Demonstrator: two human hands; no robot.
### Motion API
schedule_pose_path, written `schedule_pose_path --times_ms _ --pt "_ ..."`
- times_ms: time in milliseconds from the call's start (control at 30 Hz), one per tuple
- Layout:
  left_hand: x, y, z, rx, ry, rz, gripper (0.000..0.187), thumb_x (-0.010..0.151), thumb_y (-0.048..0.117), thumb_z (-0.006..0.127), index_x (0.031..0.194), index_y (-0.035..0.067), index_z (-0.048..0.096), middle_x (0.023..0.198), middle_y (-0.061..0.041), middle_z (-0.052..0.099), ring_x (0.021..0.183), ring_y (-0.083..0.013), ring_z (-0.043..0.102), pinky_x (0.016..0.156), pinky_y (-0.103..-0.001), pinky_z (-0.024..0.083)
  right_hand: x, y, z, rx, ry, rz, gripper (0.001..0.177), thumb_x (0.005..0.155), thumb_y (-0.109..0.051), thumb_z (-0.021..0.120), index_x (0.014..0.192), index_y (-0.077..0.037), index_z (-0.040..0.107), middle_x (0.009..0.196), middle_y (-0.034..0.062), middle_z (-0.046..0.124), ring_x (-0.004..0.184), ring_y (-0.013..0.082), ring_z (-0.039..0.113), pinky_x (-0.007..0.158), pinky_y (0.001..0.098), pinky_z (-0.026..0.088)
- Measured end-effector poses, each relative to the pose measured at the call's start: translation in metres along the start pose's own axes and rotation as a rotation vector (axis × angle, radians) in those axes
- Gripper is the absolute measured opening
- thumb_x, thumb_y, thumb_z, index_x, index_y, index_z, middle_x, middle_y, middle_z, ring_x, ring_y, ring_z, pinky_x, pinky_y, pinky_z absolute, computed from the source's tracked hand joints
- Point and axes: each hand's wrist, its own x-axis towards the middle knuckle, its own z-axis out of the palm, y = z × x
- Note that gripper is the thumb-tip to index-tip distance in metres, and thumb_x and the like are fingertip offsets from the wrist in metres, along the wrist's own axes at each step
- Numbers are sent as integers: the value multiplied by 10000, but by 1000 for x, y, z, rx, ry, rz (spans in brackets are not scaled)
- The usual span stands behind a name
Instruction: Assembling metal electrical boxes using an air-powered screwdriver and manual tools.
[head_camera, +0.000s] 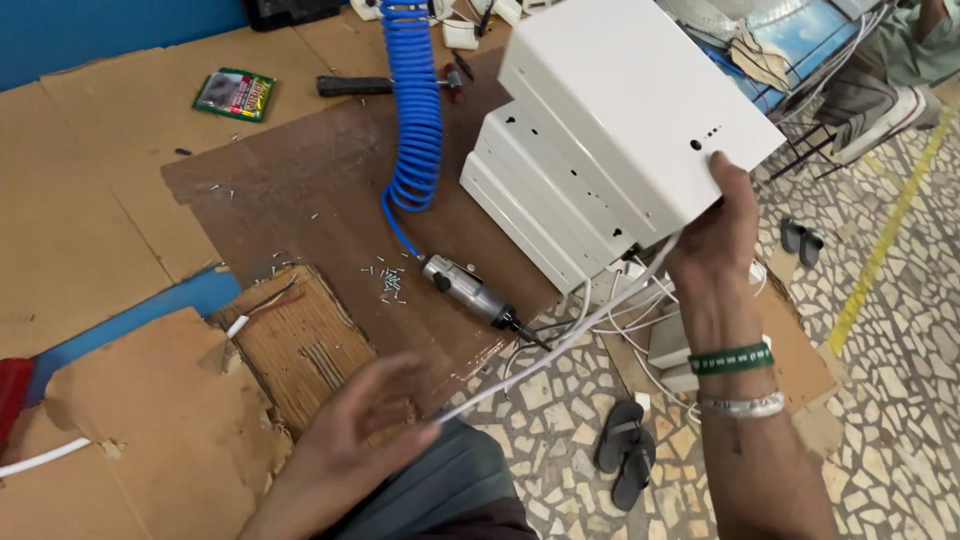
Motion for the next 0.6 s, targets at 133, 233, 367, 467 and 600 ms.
schedule_pose_path --times_ms 133,233,367,467,600 --pt "-39 -64 -23 -55 139 -267 738 776 197 820 1457 143 542 1356 -66 647 1291 -209 648 1064 -399 539 28 10 -7 2 -63 -45 577 834 -327 694 1347 -93 571 1306 100 674 1260 298 644 1126 522 516" --pt "-60 -89 -34 -68 265 -391 685 776 153 820 1419 149 583 1351 -42 666 1275 -216 669 1056 -409 551 32 17 -8 -20 -36 -14 585 830 -334 695 1351 -102 565 1302 95 670 1256 296 644 1113 533 528" --pt "-68 -92 -39 -61 412 -471 615 802 122 815 1386 140 624 1298 -70 687 1276 -239 679 1073 -422 533 26 20 2 -48 39 121 611 809 -373 658 1353 -111 564 1301 95 678 1235 309 659 1047 588 541" --pt "-60 -104 -36 -65 367 -371 623 784 124 821 1371 122 615 1329 -64 712 1281 -241 661 1063 -431 532 26 21 2 -74 2 137 639 823 -421 650 1378 -115 562 1343 97 669 1261 307 652 1060 569 535" --pt "-49 -92 -24 -15 292 -288 680 758 164 840 1388 148 587 1329 -48 698 1269 -221 664 1058 -416 545 27 22 -2 -58 4 149 656 828 -446 641 1386 -118 541 1373 106 630 1276 308 627 1057 584 528"
